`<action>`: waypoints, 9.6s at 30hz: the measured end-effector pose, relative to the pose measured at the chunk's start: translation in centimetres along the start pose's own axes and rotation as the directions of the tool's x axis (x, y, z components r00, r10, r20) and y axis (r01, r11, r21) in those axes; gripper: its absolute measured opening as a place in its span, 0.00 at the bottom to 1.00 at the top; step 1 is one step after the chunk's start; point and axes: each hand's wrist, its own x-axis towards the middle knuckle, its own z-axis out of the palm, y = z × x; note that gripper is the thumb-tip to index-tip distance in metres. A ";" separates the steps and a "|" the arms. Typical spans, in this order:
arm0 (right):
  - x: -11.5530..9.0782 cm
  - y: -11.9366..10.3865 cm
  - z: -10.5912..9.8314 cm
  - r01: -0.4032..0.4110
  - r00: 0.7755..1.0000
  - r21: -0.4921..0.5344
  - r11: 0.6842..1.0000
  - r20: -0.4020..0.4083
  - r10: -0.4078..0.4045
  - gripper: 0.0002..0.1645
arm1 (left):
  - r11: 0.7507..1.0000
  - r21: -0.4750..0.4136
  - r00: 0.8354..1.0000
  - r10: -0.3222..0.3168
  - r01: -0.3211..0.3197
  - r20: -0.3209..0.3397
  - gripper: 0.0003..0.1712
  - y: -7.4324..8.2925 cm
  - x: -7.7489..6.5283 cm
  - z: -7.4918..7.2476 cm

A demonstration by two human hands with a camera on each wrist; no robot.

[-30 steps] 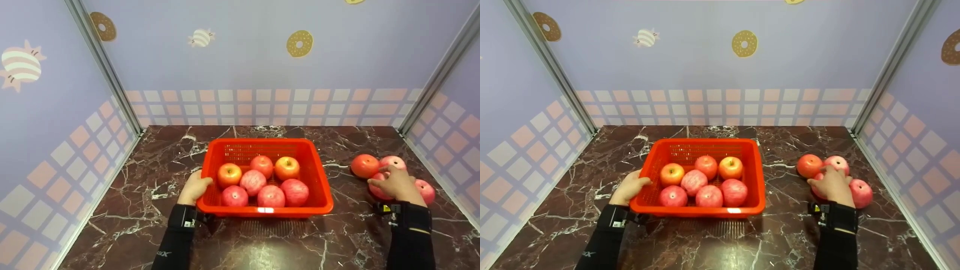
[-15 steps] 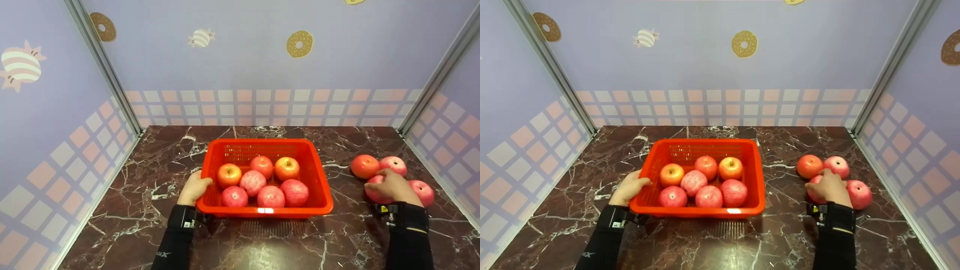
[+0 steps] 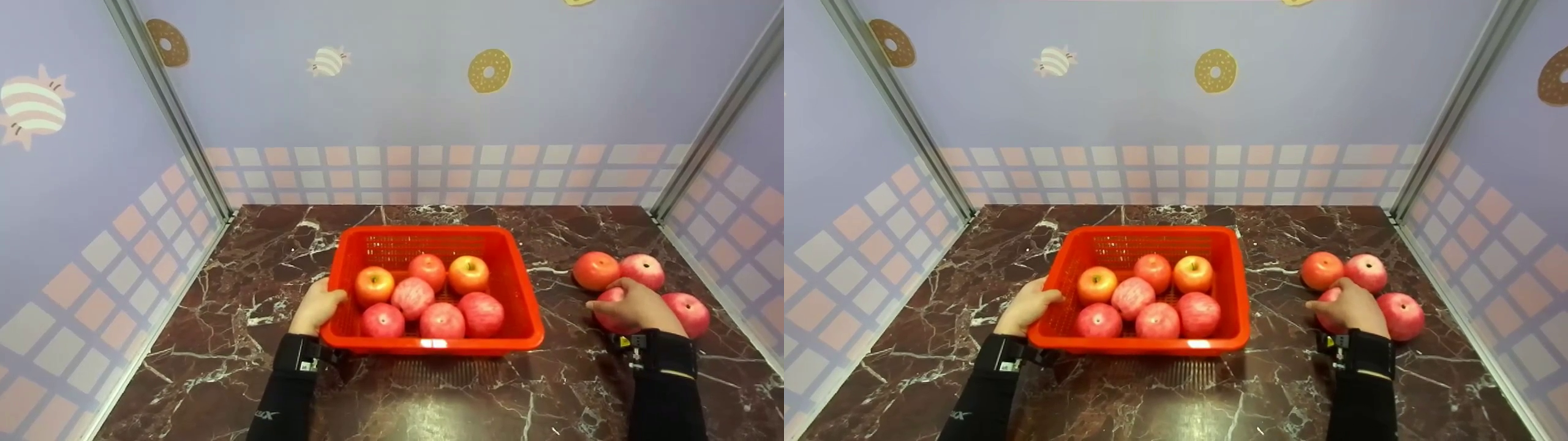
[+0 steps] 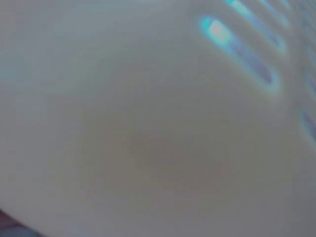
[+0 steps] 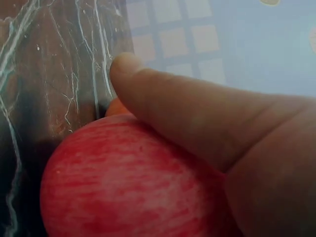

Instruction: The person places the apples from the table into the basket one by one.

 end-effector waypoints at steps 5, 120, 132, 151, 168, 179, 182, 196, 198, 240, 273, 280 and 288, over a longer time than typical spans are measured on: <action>-0.1 -0.1 0.0 0.005 1.000 0.000 1.000 0.000 -0.005 0.37 | 1.000 0.028 1.000 0.006 -0.006 0.001 0.22 0.0 0.0 0.0; 4.0 -24.9 6.1 0.501 0.865 -0.123 0.856 0.091 -0.493 0.35 | 0.998 0.062 1.000 0.000 -0.002 0.029 0.21 4.0 -3.1 0.2; 4.8 -25.6 8.2 0.491 0.868 -0.193 0.849 0.187 -0.460 0.36 | 0.998 0.069 1.000 -0.003 0.004 -0.014 0.19 0.3 -0.1 0.0; 5.7 -25.4 8.3 0.465 0.873 -0.383 0.798 0.349 -0.341 0.48 | 0.998 0.062 1.000 -0.018 0.019 -0.018 0.20 0.2 0.0 0.1; 6.1 -26.3 8.6 0.400 0.878 -0.446 0.800 0.436 -0.196 0.56 | 0.998 0.057 1.000 -0.007 0.006 0.025 0.22 1.9 -1.4 0.0; 6.1 -26.5 9.1 0.422 0.852 -0.467 0.777 0.496 -0.164 0.54 | 0.999 0.049 1.000 -0.008 0.008 -0.007 0.20 0.0 -0.1 -0.1; 6.1 -26.4 8.9 0.419 0.859 -0.463 0.781 0.482 -0.174 0.53 | 0.998 0.067 1.000 0.006 -0.005 -0.014 0.20 0.1 -0.1 -0.1; 6.4 -26.4 7.6 0.452 0.847 -0.414 0.790 0.477 -0.234 0.46 | 0.997 0.083 1.000 0.009 -0.007 -0.024 0.18 0.1 0.1 0.0; 6.4 -26.5 7.4 0.437 0.847 -0.389 0.811 0.480 -0.226 0.45 | 0.996 0.085 1.000 0.005 -0.003 -0.022 0.19 0.0 0.1 0.0; 5.0 -22.7 0.4 0.354 0.882 -0.107 0.929 0.370 -0.294 0.47 | 0.997 0.081 1.000 0.013 -0.012 -0.011 0.20 0.3 -0.1 -0.2; -1.2 -11.6 -3.3 0.230 0.973 0.093 0.969 -0.031 -0.228 0.42 | 0.998 0.067 1.000 -0.002 0.004 -0.023 0.19 -0.1 0.0 0.0; -2.6 -9.5 -3.5 0.153 0.988 0.124 0.980 -0.045 -0.148 0.44 | 0.997 0.077 1.000 -0.001 0.003 -0.027 0.18 0.2 0.0 0.1; -3.3 -7.4 -4.3 0.128 0.988 0.090 0.988 -0.098 -0.119 0.45 | 0.997 0.070 1.000 -0.011 0.011 -0.002 0.20 1.2 -0.7 0.1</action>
